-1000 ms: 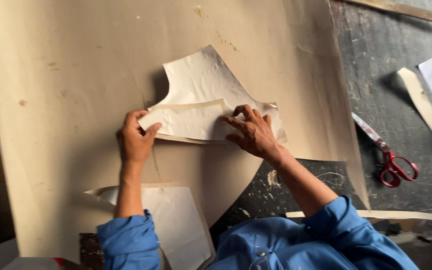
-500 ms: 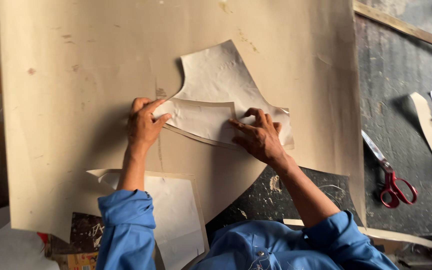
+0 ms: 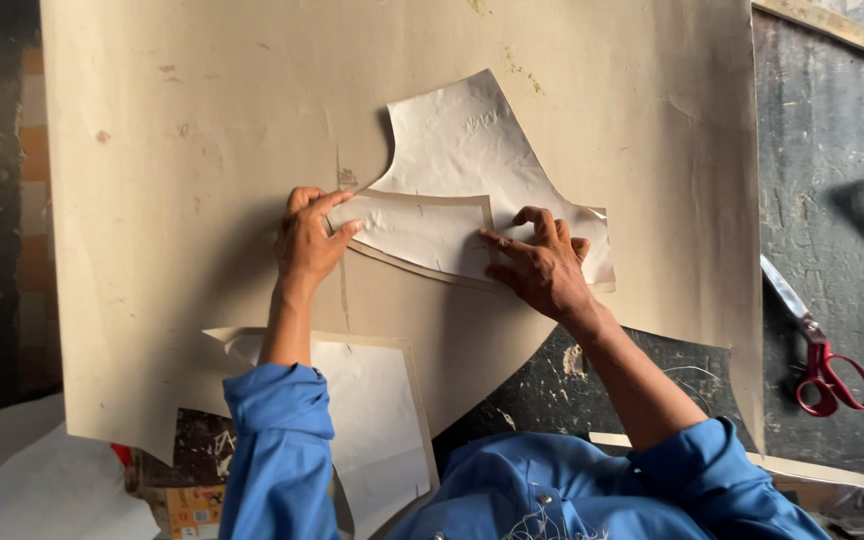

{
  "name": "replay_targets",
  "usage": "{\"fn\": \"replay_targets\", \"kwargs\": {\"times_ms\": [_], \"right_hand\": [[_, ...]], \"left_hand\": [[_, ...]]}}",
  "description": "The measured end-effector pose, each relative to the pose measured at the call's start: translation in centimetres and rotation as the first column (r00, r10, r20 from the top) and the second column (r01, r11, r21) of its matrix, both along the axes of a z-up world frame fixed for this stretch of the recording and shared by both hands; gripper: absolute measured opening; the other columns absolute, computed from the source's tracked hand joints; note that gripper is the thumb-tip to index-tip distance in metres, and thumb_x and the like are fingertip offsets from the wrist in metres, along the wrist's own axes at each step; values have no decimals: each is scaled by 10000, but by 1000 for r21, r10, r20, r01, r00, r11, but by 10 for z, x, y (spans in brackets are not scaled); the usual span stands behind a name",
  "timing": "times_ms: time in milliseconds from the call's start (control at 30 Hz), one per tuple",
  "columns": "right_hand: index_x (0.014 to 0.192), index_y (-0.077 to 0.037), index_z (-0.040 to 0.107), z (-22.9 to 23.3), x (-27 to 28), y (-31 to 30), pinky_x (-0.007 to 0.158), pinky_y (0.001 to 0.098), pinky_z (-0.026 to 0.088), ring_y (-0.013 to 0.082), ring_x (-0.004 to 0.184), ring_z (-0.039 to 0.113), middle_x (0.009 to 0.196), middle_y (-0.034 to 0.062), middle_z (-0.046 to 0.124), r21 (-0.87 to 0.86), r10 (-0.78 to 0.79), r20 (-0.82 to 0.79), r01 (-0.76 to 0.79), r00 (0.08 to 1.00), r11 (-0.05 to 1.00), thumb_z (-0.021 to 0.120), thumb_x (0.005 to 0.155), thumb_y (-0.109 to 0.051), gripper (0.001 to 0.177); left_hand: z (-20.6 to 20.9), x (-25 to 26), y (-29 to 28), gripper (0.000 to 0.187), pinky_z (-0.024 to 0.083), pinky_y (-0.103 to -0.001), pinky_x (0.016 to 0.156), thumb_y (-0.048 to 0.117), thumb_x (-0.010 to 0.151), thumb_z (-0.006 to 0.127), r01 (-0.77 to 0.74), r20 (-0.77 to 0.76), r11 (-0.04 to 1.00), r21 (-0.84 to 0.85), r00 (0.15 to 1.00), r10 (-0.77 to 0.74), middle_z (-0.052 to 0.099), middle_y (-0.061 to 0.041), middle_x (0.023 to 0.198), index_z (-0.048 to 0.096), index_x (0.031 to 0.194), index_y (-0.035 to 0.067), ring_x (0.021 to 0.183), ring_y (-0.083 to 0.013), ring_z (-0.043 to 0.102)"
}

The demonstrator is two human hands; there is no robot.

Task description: The person aligns paper templates on a large sheet, traces outlines with a pencil, and cuts along the lines using scissors. They repeat this process for multiple pattern pieces, handling each piece individually.

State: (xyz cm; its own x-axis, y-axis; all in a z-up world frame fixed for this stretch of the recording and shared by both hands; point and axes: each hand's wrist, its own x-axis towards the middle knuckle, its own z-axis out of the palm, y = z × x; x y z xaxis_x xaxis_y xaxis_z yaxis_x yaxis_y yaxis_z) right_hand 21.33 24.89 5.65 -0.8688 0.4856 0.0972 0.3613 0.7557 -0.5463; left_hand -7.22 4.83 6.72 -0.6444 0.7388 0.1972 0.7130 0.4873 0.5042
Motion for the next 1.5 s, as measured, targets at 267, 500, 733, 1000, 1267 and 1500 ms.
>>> {"fn": "replay_targets", "kwargs": {"times_ms": [267,500,733,1000,1267,1500], "right_hand": [[1321,-372,698,-5,0,2,906,511,369,332,1191,454,1335,84,481,64,32,23,-33,999,997,850,794,-449,554],[1333,-385,695,-2,3,1,900,506,330,320,1183,451,1345,74,475,37,16,21,-17,1000,999,827,803,-481,554],[1336,-416,682,4,3,0,912,549,321,310,1234,426,1370,56,449,37,12,84,-15,996,999,818,798,-511,562],[1341,-433,671,-3,1,4,923,539,326,299,1233,428,1377,48,436,17,3,104,-5,995,1000,803,798,-534,569],[1346,-434,666,-4,0,4,906,543,305,296,1223,427,1381,54,431,19,7,111,-9,994,1000,813,797,-541,579],[1329,-420,677,-6,1,5,884,558,329,312,1204,443,1367,49,451,10,3,80,-4,997,1000,837,772,-516,587]], "left_hand": [[45,67,-65,352,506,-397,988,93,928,794,-55,-367,977,207,921,129,619,-80,1288,701,1267,88,1164,-301,588],[-6,146,-162,720,339,-637,1095,565,881,687,-274,-385,961,-37,892,239,395,-212,1525,575,1422,103,1410,-449,361],[-47,179,-97,1044,177,-742,1139,760,742,730,-329,-251,926,-186,927,279,202,-214,1643,409,1556,191,1531,-483,119],[-46,194,-36,1103,107,-768,1147,716,651,820,-302,-163,945,-124,946,281,183,-177,1655,407,1559,244,1528,-498,86],[-37,184,-23,1089,88,-782,1149,718,632,838,-317,-134,934,-164,945,297,169,-142,1655,413,1541,296,1523,-506,70],[-36,174,-32,974,125,-775,1119,723,635,825,-275,-128,937,-217,959,252,308,-127,1530,505,1441,280,1485,-487,156]]}}
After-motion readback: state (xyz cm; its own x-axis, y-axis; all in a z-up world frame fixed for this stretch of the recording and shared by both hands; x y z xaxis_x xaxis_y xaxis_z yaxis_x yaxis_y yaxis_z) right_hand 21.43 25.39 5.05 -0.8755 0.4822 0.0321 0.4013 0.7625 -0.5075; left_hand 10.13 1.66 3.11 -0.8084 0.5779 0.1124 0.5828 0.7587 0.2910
